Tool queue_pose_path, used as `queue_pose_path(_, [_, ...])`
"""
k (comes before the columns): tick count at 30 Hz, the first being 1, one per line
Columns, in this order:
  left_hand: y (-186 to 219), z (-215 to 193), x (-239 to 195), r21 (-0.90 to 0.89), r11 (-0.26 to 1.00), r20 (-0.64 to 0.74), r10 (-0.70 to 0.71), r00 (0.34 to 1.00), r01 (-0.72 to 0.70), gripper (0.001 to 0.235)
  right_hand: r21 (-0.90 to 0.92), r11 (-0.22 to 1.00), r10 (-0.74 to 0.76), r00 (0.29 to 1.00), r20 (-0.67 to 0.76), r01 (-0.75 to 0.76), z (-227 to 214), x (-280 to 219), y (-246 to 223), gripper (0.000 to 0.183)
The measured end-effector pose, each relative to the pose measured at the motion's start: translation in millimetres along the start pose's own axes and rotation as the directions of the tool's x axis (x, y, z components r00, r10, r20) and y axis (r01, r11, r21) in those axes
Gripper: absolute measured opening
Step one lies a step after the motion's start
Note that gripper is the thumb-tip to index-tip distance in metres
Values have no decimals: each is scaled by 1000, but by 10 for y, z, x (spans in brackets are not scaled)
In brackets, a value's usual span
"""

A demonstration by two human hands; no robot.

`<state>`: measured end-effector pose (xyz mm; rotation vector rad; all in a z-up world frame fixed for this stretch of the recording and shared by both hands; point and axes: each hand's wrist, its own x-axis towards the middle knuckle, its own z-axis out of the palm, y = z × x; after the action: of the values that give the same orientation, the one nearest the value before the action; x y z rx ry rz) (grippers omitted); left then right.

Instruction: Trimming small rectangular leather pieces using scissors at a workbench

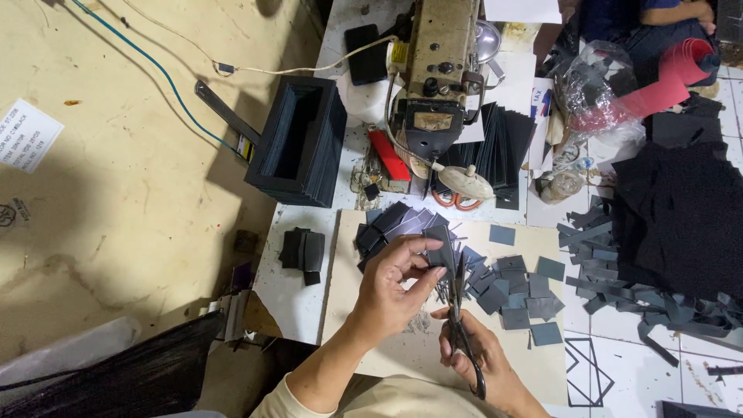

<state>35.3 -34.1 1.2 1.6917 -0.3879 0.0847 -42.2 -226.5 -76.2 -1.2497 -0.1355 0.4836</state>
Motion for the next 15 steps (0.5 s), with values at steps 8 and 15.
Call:
queue_pose_path(8, [-56,-19,-28,-5,1000,-6,7,1000,-7,36,-21,1000,0,1000,8,0,-12,13,6,81])
queue_pose_path(15, [-67,-13,-18,4,1000,-3,5,1000,-5,36,-32,999,3,1000,0,-3,-12,11,1,79])
